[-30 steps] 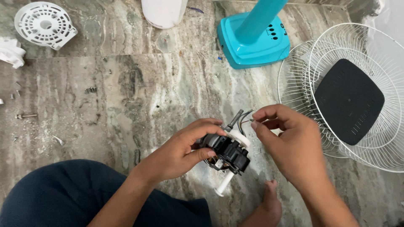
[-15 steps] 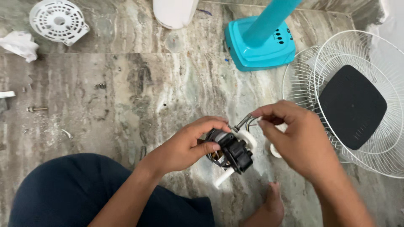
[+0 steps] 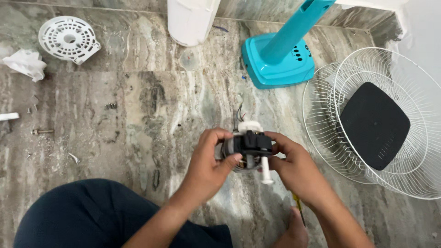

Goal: The person sits on the floor and uses a screwdriver to remove a white plastic cap from a fan motor, then reattaches the cap and adjusts the motor housing. Disassembled fan parts are visible nearby.

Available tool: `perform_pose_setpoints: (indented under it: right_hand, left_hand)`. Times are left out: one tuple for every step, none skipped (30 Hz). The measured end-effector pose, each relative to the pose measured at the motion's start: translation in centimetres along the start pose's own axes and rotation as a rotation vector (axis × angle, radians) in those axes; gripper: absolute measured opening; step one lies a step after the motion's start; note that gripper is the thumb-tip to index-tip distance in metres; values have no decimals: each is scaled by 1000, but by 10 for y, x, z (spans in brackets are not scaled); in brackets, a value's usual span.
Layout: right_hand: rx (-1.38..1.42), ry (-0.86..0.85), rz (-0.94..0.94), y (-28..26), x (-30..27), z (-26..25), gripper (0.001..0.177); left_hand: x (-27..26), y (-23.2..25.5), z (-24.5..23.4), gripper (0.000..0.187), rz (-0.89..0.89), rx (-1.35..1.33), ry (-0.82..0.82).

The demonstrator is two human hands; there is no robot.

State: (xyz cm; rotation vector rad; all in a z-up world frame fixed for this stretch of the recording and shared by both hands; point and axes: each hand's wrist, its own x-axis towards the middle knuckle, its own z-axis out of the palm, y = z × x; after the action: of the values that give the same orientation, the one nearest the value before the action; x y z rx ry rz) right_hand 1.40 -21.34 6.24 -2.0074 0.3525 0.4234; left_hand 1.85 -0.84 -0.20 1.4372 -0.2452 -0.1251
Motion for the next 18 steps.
perform_pose_setpoints:
  right_hand:
    - [17,12,46,5,2,-2,54]
    - [33,20,57,10,3,-5,51]
    - [48,29,68,16,5,-9,50]
    - [65,38,80,22,8,-12,49]
    - [105,50,2,29,10,-13,44]
    - [145,59,-77,35,13,-13,39]
    - [185,68,-156,41,15,-12,34]
    - [246,115,-86,46,17,-10,30]
    - [307,161,-14,50,19,-7,27]
    - [369,206,57,53,21,-3,24]
    - [316,202,59,56,24,2,24]
    - [263,199,59,58,28,7,23]
    - [209,197,60,60,31,12,22]
    - [191,164,80,63,33,17,21]
    - [172,132,101,65,35,21,21]
    - [155,98,117,66,39,25,21]
    - [156,118,27,66,43,24,21]
    - [166,132,-59,67,45,28,22]
  left_hand:
    - [-4,5,3,39,13,99,26]
    - [-8,9,7,40,26,197,52]
    - [-12,12,11,41,38,294,79]
    - [-13,15,14,43,-9,326,81]
    - [-15,17,18,45,-56,359,82]
    - [-17,17,20,48,-104,392,85]
    - [-18,17,20,52,-56,451,99]
    - [-18,15,21,57,-6,510,115]
    - [-19,13,21,61,44,569,130]
    - [-20,11,20,65,65,575,150]
    - [-20,9,19,70,86,581,170]
    - [-21,6,19,74,109,586,190]
    - [-21,4,20,76,93,620,178]
    - [-22,2,21,78,75,656,166]
    - [-24,1,23,80,56,693,155]
    - [-27,0,29,73,-20,588,148]
    - [-33,1,39,67,-96,481,139]
    - [-40,1,41,60,-178,385,129]
